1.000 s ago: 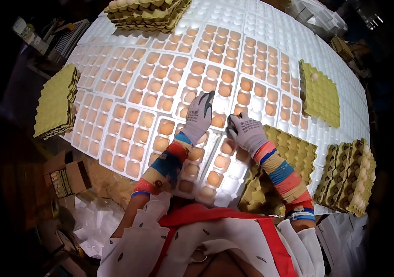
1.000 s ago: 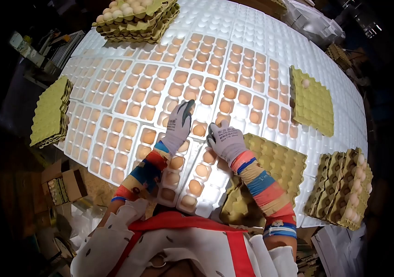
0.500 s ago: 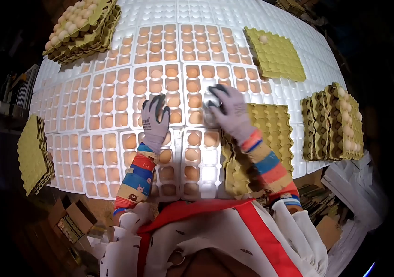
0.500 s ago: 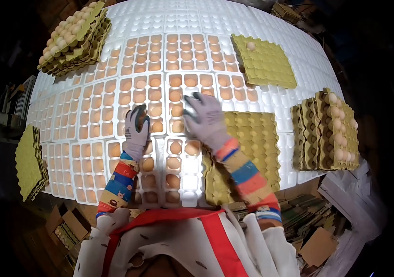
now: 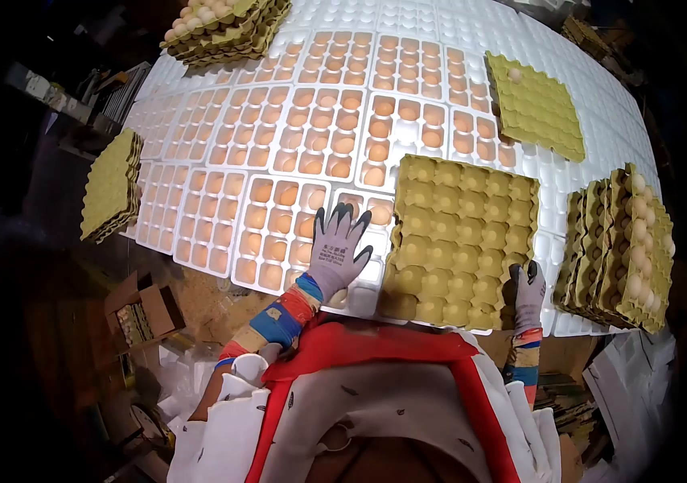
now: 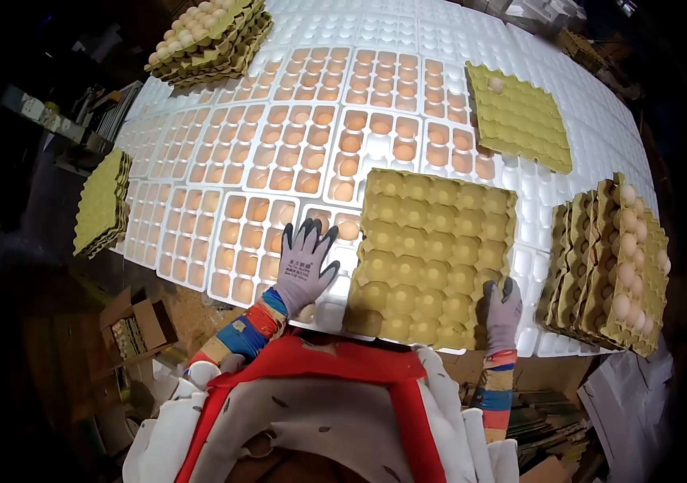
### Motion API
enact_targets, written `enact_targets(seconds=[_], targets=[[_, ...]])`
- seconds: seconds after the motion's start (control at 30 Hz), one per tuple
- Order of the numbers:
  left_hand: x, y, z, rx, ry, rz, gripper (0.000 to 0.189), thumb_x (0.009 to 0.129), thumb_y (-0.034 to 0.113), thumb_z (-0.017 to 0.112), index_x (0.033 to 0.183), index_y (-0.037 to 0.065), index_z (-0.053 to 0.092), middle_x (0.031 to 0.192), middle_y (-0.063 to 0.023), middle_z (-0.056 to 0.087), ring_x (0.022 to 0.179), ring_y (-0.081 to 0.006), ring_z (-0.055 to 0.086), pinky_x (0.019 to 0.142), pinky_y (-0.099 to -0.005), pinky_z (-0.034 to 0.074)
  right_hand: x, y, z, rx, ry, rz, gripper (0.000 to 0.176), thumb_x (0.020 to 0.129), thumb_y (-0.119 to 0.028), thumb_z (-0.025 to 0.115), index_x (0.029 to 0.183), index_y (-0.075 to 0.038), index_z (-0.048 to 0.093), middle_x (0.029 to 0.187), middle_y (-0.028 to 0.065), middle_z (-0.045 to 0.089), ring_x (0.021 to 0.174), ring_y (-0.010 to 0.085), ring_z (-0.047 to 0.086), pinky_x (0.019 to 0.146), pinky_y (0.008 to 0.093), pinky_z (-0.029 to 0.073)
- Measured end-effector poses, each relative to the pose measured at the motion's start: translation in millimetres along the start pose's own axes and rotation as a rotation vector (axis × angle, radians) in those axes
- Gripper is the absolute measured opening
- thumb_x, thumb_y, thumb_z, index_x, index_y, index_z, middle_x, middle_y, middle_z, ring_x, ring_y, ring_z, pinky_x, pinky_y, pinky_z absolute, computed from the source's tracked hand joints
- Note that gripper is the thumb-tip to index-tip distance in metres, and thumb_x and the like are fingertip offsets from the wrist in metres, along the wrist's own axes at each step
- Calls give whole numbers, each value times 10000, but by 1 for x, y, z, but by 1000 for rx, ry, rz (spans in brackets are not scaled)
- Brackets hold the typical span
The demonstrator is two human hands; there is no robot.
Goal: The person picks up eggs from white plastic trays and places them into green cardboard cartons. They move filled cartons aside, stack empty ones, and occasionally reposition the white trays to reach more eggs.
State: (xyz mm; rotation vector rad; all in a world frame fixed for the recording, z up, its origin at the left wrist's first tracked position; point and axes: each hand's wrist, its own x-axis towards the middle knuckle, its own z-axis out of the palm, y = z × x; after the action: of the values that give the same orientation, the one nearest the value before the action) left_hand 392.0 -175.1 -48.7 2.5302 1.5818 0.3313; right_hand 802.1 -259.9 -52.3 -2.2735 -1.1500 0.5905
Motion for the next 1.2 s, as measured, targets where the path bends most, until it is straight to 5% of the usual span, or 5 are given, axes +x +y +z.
enact_targets(seconds=[0.23, 0.53, 0.67, 0.9, 1.2], targets=[[-2, 3, 17, -180, 171, -137, 554, 881, 343, 594, 1357, 86, 474, 1355, -213, 442, 1313, -386, 352, 1117, -563, 185, 32, -18, -8, 366, -179, -128, 288, 861, -138, 600, 1062, 68, 615, 883, 74, 659, 790, 164, 575, 754, 300, 468], [-8, 38, -64, -1709, 16, -320, 731, 933, 309, 604, 1483, 0, 235, 1441, -143, 415, 1286, -201, 427, 1065, -320, 351, 24, -109, 25, 739, -242, -1, 312, 878, -233, 691, 670, -155, 473, 558, -81, 370, 467, 45, 332, 432, 243, 238], [-42, -23, -105, -998, 363, -470, 677, 919, 318, 597, 1454, 21, 306, 1357, -230, 427, 1261, -335, 441, 1073, -356, 332, 14, -161, 87, 898, -483, -169, 389, 916, -166, 612, 1252, 10, 527, 1132, 55, 599, 979, 134, 555, 819, 267, 450], [-152, -291, -174, -759, 778, -593, 741, 828, 187, 720, 1443, 8, 347, 1415, -140, 467, 1317, -206, 420, 1122, -318, 298, -95, -407, 251, 741, -824, -504, 506, 937, -202, 599, 1352, 49, 452, 1243, 67, 560, 1059, 143, 550, 911, 284, 440], [-299, -669, -339, -564, 713, -915, 597, 854, 358, 720, 1316, 22, 545, 1126, -58, 647, 990, -116, 559, 876, -252, 452, -272, -768, 496, 818, -1020, -612, 325, 882, -302, 685, 936, 17, 652, 736, -14, 590, 615, 110, 481, 556, 267, 396]])
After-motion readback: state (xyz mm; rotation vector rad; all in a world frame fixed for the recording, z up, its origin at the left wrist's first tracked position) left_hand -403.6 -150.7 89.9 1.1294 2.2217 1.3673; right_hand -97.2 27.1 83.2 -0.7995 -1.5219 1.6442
